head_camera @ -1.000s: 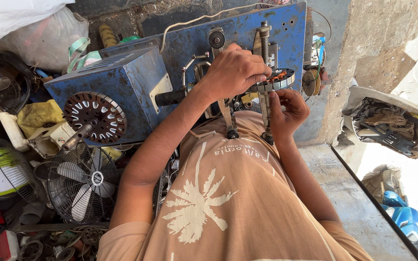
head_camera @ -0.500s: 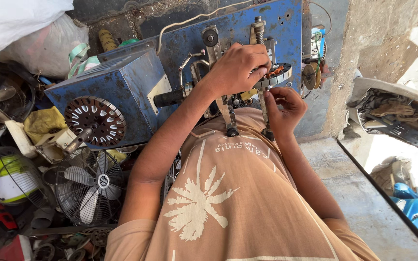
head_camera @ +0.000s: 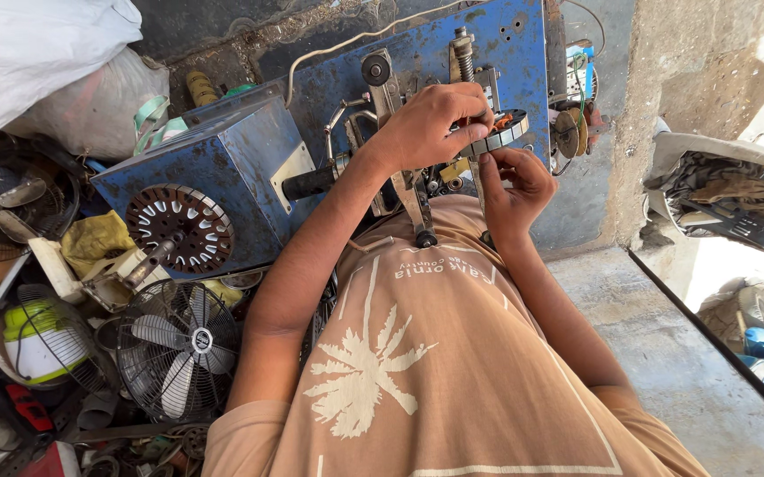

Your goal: The person winds copper wire onto a fan stator using a manual winding machine, threading the wire through the mechanism and rotating the assembly by hand to secure the coils.

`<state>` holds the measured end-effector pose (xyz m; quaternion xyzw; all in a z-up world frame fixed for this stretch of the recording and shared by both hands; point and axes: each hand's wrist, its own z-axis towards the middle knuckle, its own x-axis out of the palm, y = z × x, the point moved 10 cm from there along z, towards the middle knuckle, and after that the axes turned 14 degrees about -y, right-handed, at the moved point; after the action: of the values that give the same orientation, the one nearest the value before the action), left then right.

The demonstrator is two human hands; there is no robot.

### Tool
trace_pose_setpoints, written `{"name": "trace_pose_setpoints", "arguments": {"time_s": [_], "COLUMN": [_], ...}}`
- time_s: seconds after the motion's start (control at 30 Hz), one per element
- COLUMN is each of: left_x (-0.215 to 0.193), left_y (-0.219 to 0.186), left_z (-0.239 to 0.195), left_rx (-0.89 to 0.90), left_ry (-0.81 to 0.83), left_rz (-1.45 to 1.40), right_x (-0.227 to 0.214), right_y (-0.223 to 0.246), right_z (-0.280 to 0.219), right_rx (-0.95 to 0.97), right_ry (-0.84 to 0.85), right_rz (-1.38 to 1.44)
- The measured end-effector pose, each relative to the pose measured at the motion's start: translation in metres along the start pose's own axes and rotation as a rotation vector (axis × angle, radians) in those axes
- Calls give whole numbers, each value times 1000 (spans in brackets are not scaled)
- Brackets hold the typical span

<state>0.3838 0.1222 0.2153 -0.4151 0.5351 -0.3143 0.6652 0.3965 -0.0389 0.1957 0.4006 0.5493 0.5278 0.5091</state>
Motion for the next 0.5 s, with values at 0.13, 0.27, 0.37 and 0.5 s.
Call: {"name": "trace_pose_setpoints", "arguments": {"time_s": [0.13,0.27,0.37,0.5], "left_x": [-1,0,3,11], "left_y": [-1,7,20,38], "left_z": [-1,-2,0,0], "left_rx": [1,-64,-125,-233], "left_ry": [4,3,-19,12], "left_rz": [41,86,206,282], "right_x": [0,1,1,0], "right_y": [16,4,-15,-32], "right_z": [-2,0,-2,-5], "right_rx": [-153,-128,-17,156], "right_ry": [12,-4,-1,35], "right_rz": [-102,-86,-85,15]}}
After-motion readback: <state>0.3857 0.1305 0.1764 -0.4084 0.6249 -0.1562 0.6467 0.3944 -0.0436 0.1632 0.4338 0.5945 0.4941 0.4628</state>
